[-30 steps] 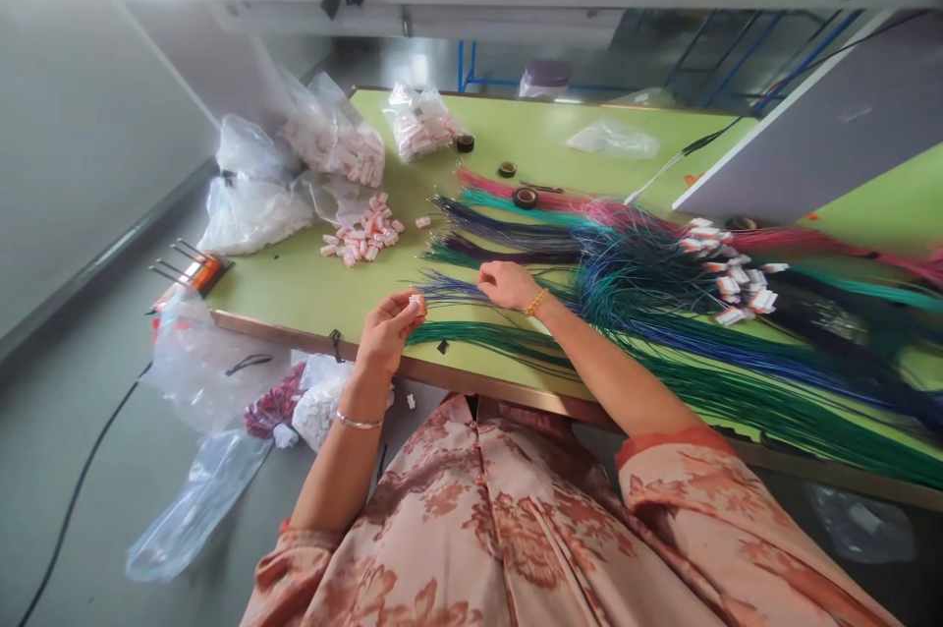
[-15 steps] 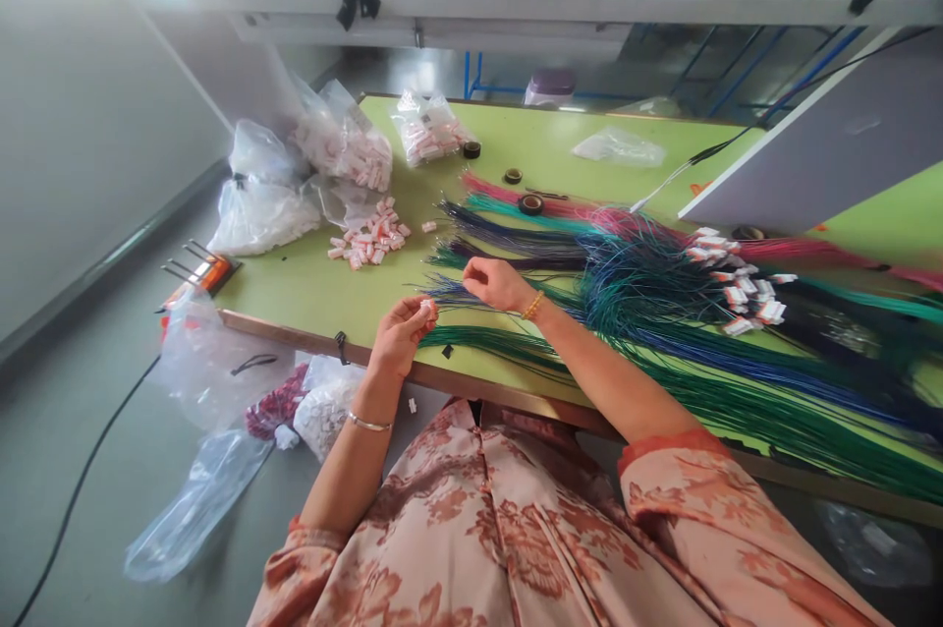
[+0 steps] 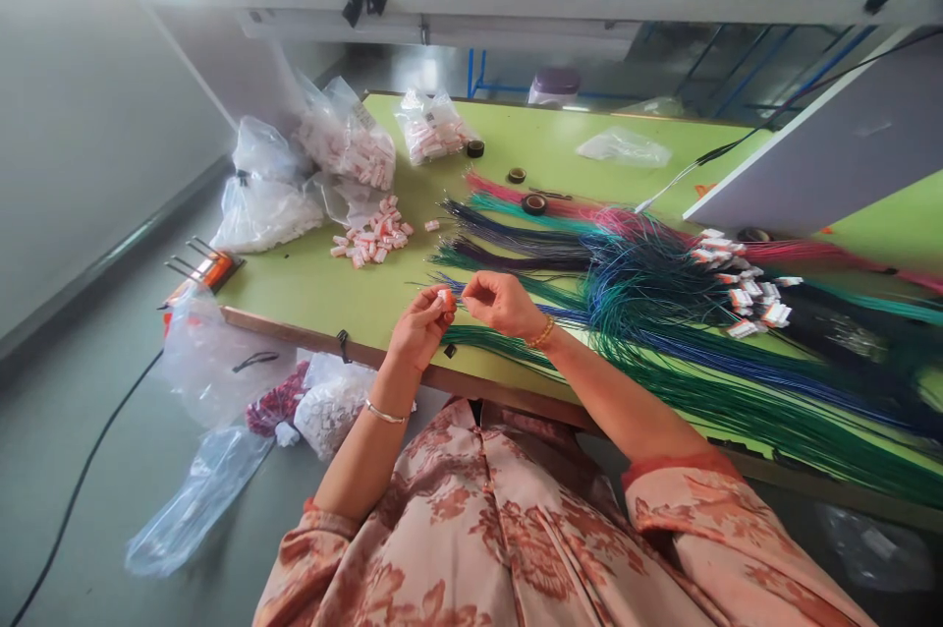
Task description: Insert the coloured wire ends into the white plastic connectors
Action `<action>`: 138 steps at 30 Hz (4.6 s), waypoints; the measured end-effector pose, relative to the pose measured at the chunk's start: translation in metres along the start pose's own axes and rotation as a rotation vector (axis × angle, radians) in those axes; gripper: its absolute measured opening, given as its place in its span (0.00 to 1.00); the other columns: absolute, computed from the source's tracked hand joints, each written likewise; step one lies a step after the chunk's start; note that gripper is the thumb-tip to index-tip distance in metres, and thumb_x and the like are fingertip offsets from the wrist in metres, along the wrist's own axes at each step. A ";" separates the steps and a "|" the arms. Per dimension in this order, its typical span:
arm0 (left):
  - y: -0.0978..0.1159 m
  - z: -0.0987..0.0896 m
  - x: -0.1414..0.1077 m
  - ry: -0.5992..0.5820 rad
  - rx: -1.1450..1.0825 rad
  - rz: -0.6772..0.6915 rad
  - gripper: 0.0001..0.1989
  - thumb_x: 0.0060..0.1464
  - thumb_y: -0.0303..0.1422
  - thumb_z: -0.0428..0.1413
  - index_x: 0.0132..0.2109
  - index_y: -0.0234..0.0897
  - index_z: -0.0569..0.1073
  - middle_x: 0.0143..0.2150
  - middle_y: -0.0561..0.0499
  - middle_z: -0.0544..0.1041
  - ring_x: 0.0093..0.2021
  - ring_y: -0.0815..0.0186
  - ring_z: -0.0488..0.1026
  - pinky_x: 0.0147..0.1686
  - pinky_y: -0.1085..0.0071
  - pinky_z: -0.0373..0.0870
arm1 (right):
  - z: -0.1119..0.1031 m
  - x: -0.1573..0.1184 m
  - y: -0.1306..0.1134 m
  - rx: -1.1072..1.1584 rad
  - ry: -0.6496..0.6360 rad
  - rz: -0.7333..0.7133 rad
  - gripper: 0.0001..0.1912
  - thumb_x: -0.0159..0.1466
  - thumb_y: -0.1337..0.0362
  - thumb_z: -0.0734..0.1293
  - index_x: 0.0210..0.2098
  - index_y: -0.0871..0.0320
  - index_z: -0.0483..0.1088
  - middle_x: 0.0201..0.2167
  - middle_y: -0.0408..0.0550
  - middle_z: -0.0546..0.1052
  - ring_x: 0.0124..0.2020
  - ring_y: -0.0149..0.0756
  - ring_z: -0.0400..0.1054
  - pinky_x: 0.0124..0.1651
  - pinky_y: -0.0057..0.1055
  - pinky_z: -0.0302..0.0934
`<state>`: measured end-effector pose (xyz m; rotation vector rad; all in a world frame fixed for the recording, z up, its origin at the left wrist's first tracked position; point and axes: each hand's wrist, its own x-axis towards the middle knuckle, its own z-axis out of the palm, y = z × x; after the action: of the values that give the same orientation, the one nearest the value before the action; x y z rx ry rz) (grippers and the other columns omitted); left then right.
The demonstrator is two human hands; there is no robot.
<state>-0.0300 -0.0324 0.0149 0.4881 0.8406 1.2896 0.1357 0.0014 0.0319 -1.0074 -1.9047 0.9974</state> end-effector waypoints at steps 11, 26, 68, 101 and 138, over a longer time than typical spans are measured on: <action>-0.004 0.008 0.001 -0.025 -0.001 -0.025 0.12 0.44 0.29 0.67 0.38 0.34 0.77 0.32 0.52 0.74 0.30 0.74 0.69 0.33 0.76 0.68 | 0.001 -0.009 0.001 -0.182 0.058 -0.124 0.01 0.55 0.68 0.64 0.27 0.58 0.67 0.25 0.42 0.72 0.25 0.27 0.61 0.31 0.26 0.55; -0.013 0.010 0.001 0.073 0.080 0.072 0.18 0.36 0.33 0.71 0.36 0.33 0.76 0.32 0.52 0.77 0.30 0.74 0.71 0.32 0.76 0.65 | 0.003 -0.011 0.001 -0.327 0.068 -0.242 0.03 0.56 0.69 0.63 0.26 0.57 0.66 0.24 0.44 0.71 0.26 0.30 0.62 0.32 0.27 0.56; -0.016 0.003 0.003 0.107 0.154 0.120 0.17 0.38 0.34 0.70 0.36 0.34 0.75 0.32 0.51 0.76 0.32 0.73 0.71 0.34 0.74 0.66 | -0.039 0.018 0.031 -0.335 0.042 0.087 0.11 0.62 0.62 0.62 0.35 0.60 0.74 0.28 0.46 0.77 0.28 0.30 0.66 0.34 0.26 0.57; -0.023 0.002 0.012 0.085 0.058 0.043 0.18 0.38 0.32 0.70 0.37 0.32 0.74 0.31 0.51 0.75 0.30 0.74 0.70 0.30 0.76 0.66 | -0.015 0.095 0.027 0.065 0.024 0.097 0.08 0.54 0.61 0.65 0.30 0.60 0.67 0.23 0.41 0.70 0.24 0.27 0.60 0.29 0.25 0.56; -0.019 0.019 0.013 -0.027 -0.084 -0.086 0.10 0.47 0.25 0.63 0.38 0.36 0.74 0.32 0.53 0.72 0.29 0.75 0.68 0.36 0.75 0.68 | -0.014 -0.013 0.008 -0.265 0.086 -0.089 0.03 0.56 0.67 0.64 0.26 0.58 0.67 0.21 0.40 0.67 0.23 0.26 0.54 0.28 0.26 0.49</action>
<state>-0.0024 -0.0218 0.0095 0.3984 0.7736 1.2316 0.1556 -0.0024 0.0273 -1.0848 -2.0258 0.6514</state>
